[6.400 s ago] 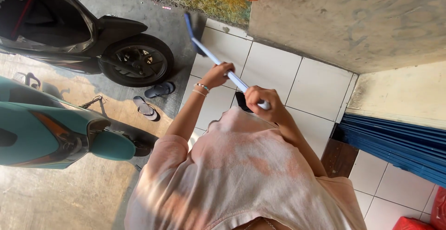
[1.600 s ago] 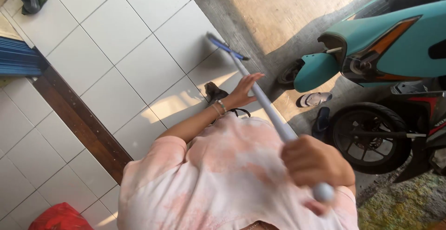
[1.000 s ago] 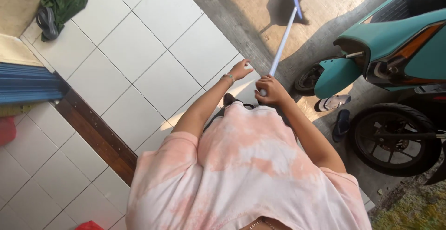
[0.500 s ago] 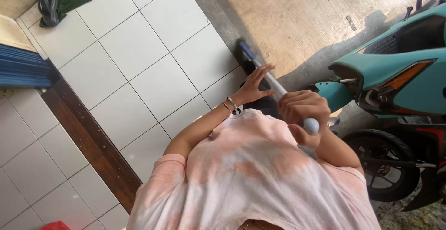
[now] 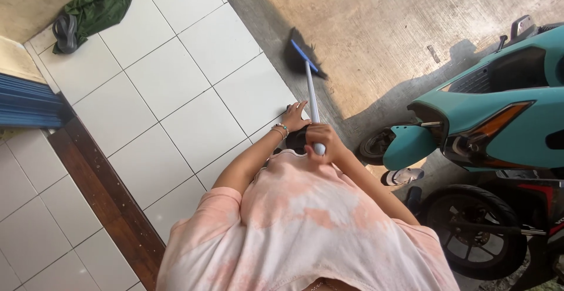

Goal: The person sweeps the tiled floor using a broom, pushing debris across the tiles while navigating around parked motorbikes and laundry bags.

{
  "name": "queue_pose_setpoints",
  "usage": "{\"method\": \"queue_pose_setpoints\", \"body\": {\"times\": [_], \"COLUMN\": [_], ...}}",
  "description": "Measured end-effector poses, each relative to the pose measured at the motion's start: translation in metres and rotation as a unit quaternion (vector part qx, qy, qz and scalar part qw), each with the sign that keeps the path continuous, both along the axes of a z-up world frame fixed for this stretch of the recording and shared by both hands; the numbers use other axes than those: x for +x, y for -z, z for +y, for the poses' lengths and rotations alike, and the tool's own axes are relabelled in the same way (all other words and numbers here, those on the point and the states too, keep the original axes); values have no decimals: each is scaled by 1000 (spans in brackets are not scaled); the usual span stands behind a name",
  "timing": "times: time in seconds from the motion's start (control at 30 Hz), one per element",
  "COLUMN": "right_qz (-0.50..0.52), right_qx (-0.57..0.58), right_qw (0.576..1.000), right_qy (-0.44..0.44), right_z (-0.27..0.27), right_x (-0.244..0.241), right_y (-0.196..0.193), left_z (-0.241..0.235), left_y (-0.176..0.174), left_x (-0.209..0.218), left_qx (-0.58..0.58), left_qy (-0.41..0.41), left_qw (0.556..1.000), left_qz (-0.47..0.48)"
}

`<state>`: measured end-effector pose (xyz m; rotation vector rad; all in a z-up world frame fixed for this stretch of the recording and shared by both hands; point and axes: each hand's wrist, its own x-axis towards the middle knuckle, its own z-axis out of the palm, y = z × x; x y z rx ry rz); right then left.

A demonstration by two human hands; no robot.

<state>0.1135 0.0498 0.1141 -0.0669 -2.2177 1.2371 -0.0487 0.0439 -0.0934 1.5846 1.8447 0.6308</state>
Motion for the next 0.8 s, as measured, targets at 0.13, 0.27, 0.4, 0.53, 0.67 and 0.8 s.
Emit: {"method": "queue_pose_setpoints", "body": {"times": [0.13,0.27,0.4,0.53,0.67,0.8], "right_qz": [-89,-114,-16,110,151,162], "right_qx": [43,69,5,-81,-81,-73], "right_qw": [993,989,999,988,985,983], "right_qy": [59,70,34,-69,-36,34], "right_z": [59,70,69,35,38,50], "right_x": [4,-18,-22,23,14,11], "right_y": [52,26,-90,-181,-158,-118], "left_z": [-7,-7,5,22,28,32], "left_y": [8,4,-17,-72,-102,-63], "left_x": [-10,-16,-5,21,44,52], "left_qx": [-4,6,125,267,254,200], "left_qy": [12,-13,-28,42,98,79], "left_qw": [999,998,988,954,957,966], "left_qz": [-42,-68,-88,-130,-98,-144]}}
